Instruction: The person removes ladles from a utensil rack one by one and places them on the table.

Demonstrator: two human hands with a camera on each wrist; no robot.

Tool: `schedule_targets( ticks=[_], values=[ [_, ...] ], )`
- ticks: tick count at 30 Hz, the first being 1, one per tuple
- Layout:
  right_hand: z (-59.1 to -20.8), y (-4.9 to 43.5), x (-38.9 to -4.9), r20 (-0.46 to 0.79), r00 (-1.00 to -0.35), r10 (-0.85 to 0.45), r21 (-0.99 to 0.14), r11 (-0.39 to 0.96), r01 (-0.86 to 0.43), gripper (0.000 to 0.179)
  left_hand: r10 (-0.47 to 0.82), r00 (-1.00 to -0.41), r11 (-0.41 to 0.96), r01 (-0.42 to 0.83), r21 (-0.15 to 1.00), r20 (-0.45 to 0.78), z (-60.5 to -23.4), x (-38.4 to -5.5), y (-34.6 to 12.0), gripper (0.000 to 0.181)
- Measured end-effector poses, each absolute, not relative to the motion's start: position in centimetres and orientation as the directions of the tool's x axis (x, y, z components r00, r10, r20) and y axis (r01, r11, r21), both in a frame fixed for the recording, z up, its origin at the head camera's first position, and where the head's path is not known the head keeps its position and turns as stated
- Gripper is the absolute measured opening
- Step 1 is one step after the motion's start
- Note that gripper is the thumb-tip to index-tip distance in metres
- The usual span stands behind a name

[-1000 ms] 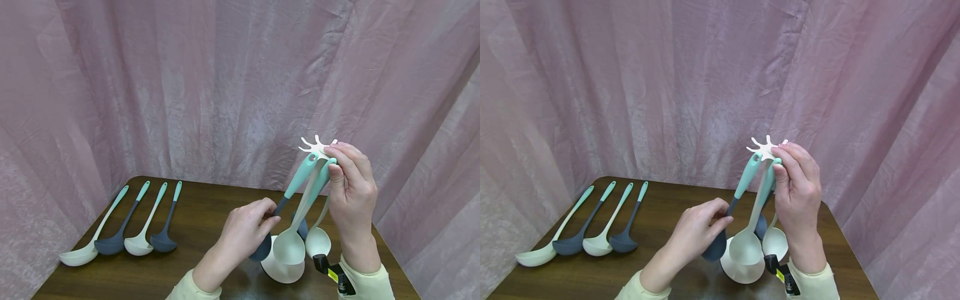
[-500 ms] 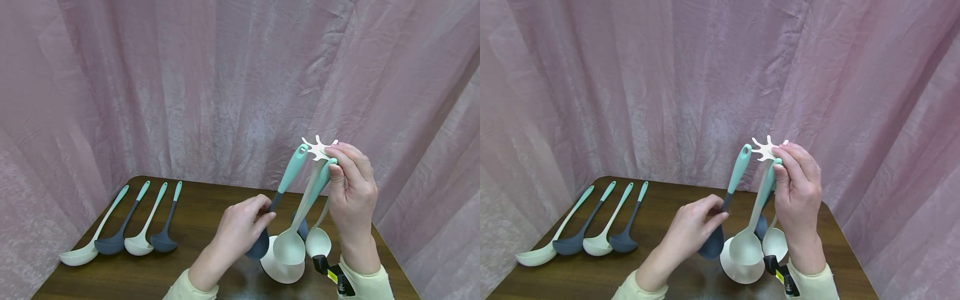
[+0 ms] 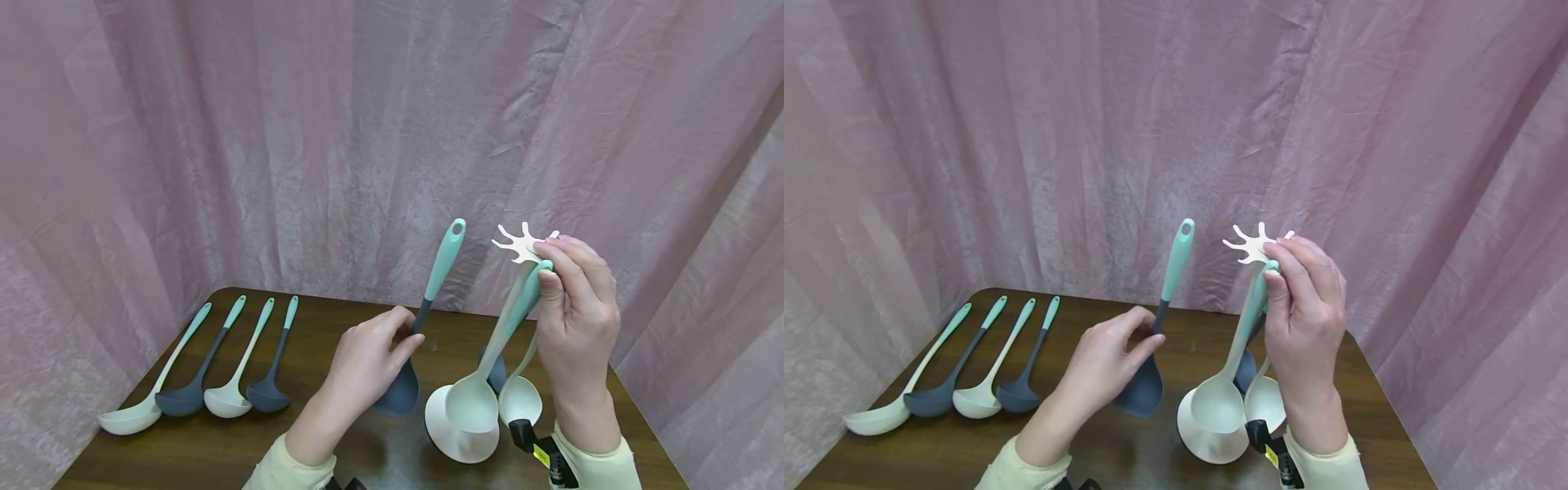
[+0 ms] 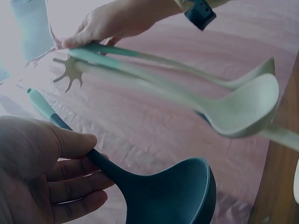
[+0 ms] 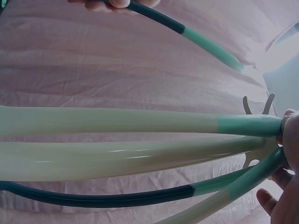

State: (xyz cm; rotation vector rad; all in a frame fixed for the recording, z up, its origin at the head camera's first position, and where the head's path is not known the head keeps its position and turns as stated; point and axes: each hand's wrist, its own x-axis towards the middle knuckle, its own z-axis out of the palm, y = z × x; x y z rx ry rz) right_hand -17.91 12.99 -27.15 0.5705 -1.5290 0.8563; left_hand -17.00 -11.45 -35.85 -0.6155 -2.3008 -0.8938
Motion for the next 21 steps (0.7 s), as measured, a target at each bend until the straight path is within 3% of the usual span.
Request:
schedule_targets(
  ticks=[8,21],
  values=[
    [-27.3,13.1,-17.9,0.981,-0.148,0.124,-0.193,0.604,-0.773,0.050,0.161,-0.769,0.706,0.528,0.472,0.619,-36.4,-17.4,-13.7,0.019],
    [-27.4,13.2,-18.0,0.980,-0.144,0.135,-0.196,0.591,-0.783,0.049,0.125,-0.798,0.753,0.463,0.468,0.589,-37.0,-18.1,-16.2,0.023]
  ],
)
